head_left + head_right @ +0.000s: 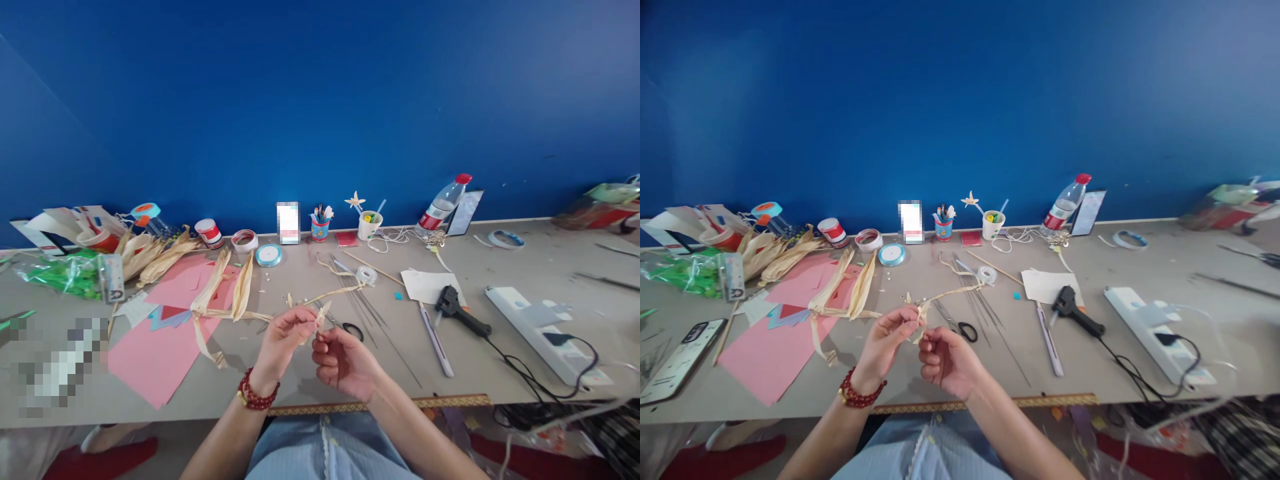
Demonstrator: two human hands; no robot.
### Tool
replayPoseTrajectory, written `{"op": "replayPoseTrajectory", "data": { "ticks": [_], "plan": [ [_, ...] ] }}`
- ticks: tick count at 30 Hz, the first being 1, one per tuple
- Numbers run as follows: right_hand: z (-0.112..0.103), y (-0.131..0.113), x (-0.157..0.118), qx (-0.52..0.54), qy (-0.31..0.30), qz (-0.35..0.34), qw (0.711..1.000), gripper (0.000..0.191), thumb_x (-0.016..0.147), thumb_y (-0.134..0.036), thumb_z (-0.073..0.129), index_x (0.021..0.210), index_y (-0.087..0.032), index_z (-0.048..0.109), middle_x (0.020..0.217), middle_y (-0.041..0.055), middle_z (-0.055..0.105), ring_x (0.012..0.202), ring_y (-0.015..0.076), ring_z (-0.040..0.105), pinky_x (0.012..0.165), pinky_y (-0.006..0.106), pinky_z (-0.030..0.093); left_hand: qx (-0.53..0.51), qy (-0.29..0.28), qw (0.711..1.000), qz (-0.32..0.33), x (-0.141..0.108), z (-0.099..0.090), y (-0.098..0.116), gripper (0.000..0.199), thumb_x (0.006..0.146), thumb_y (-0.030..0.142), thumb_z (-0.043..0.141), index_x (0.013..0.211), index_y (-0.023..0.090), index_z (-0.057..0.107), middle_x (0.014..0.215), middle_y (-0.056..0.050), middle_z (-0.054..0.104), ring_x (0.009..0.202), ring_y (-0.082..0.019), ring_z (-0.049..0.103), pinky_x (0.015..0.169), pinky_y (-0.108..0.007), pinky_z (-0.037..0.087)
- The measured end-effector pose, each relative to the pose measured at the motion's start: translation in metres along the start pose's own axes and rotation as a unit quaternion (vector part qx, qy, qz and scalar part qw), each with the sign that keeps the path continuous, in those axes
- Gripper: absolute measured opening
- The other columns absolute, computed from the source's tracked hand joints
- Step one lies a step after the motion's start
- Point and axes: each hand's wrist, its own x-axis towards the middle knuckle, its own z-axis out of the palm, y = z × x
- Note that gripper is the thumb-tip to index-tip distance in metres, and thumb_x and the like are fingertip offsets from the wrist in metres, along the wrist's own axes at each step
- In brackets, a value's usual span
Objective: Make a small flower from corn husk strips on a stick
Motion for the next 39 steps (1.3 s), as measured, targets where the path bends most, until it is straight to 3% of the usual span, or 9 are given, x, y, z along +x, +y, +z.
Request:
{"op": "replayPoseTrajectory", "data": {
  "ticks": [6, 9, 12, 14, 17, 19, 24, 33, 39],
  "plan": [
    [0.0, 0.008, -0.005, -0.07, 0.018, -0.028, 0.997, 0.019, 0.076, -0.03, 0.07, 0.074, -0.013, 0.061, 0.065, -0.0033, 0.051, 0.046, 0.0038, 0.031, 0.042, 0.017, 0.021, 0.019, 0.016, 1.0, 0.014, 0.002, -0.003, -0.005, 0.007, 0.079, 0.026, 0.074, 0.075, 0.02, 0.074, 0.086, -0.004, 0.068, 0.082, -0.017, 0.061, 0.077, -0.028, 0.048],
    [-0.008, -0.002, -0.013, -0.257, 0.097, -0.17, 0.946, 0.03, 0.079, -0.044, 0.068, 0.084, -0.015, 0.067, 0.07, 0.0001, 0.057, 0.05, 0.0073, 0.04, 0.044, 0.02, 0.025, 0.0, 0.058, 0.998, 0.005, 0.001, -0.006, -0.012, 0.005, 0.076, 0.025, 0.077, 0.074, 0.02, 0.075, 0.091, -0.005, 0.07, 0.088, -0.018, 0.062, 0.081, -0.028, 0.048],
    [-0.037, -0.042, -0.039, -0.476, 0.238, -0.381, 0.756, 0.029, 0.082, -0.046, 0.064, 0.089, -0.018, 0.067, 0.077, 0.0033, 0.063, 0.06, 0.0139, 0.05, 0.054, 0.025, 0.038, -0.008, 0.104, 0.995, -0.01, 0.0, -0.011, -0.015, 0.007, 0.073, 0.026, 0.079, 0.075, 0.02, 0.076, 0.089, -0.005, 0.072, 0.09, -0.018, 0.063, 0.082, -0.026, 0.049],
    [-0.068, -0.082, -0.068, -0.587, 0.37, -0.474, 0.541, 0.026, 0.086, -0.043, 0.056, 0.093, -0.02, 0.067, 0.089, 0.0078, 0.067, 0.074, 0.0211, 0.057, 0.063, 0.031, 0.044, -0.024, 0.129, 0.991, -0.018, 0.0, -0.013, -0.015, 0.009, 0.071, 0.027, 0.08, 0.075, 0.019, 0.076, 0.087, -0.005, 0.073, 0.089, -0.017, 0.064, 0.083, -0.026, 0.049],
    [-0.118, -0.135, -0.112, -0.696, 0.53, -0.409, 0.261, 0.032, 0.084, -0.029, 0.049, 0.109, -0.017, 0.065, 0.117, 0.0154, 0.065, 0.101, 0.0314, 0.059, 0.082, 0.041, 0.046, -0.059, 0.147, 0.987, -0.024, 0.0, -0.013, -0.014, 0.012, 0.069, 0.027, 0.082, 0.076, 0.019, 0.076, 0.083, -0.004, 0.074, 0.081, -0.016, 0.065, 0.081, -0.027, 0.051],
    [-0.145, -0.156, -0.132, -0.739, 0.581, -0.281, 0.193, 0.04, 0.083, -0.028, 0.05, 0.117, -0.013, 0.062, 0.121, 0.0194, 0.064, 0.103, 0.035, 0.06, 0.084, 0.044, 0.047, -0.071, 0.145, 0.987, -0.024, 0.0, -0.012, -0.013, 0.013, 0.068, 0.027, 0.082, 0.075, 0.018, 0.076, 0.081, -0.004, 0.073, 0.076, -0.015, 0.064, 0.078, -0.027, 0.052],
    [-0.174, -0.172, -0.143, -0.786, 0.573, -0.17, 0.155, 0.044, 0.084, -0.024, 0.051, 0.126, -0.013, 0.058, 0.111, 0.0179, 0.067, 0.099, 0.0329, 0.065, 0.081, 0.039, 0.049, -0.075, 0.136, 0.988, -0.016, -0.001, -0.009, -0.013, 0.011, 0.07, 0.026, 0.081, 0.076, 0.018, 0.076, 0.083, -0.005, 0.073, 0.076, -0.016, 0.064, 0.076, -0.029, 0.052],
    [-0.193, -0.193, -0.144, -0.782, 0.54, -0.24, 0.199, 0.035, 0.084, -0.03, 0.054, 0.115, -0.014, 0.057, 0.112, 0.022, 0.06, 0.099, 0.0351, 0.063, 0.082, 0.041, 0.049, -0.082, 0.112, 0.99, -0.003, -0.002, -0.007, -0.003, 0.008, 0.077, 0.025, 0.076, 0.075, 0.018, 0.074, 0.074, -0.002, 0.07, 0.076, -0.014, 0.061, 0.077, -0.026, 0.048],
    [-0.192, -0.193, -0.148, -0.801, 0.489, -0.301, 0.169, 0.026, 0.084, -0.031, 0.051, 0.106, -0.017, 0.055, 0.129, 0.0233, 0.052, 0.122, 0.036, 0.051, 0.102, 0.042, 0.04, -0.086, 0.114, 0.99, -0.005, -0.002, -0.009, -0.008, 0.007, 0.077, 0.025, 0.077, 0.077, 0.018, 0.074, 0.075, -0.002, 0.07, 0.074, -0.013, 0.06, 0.076, -0.025, 0.047]
  ]
}}
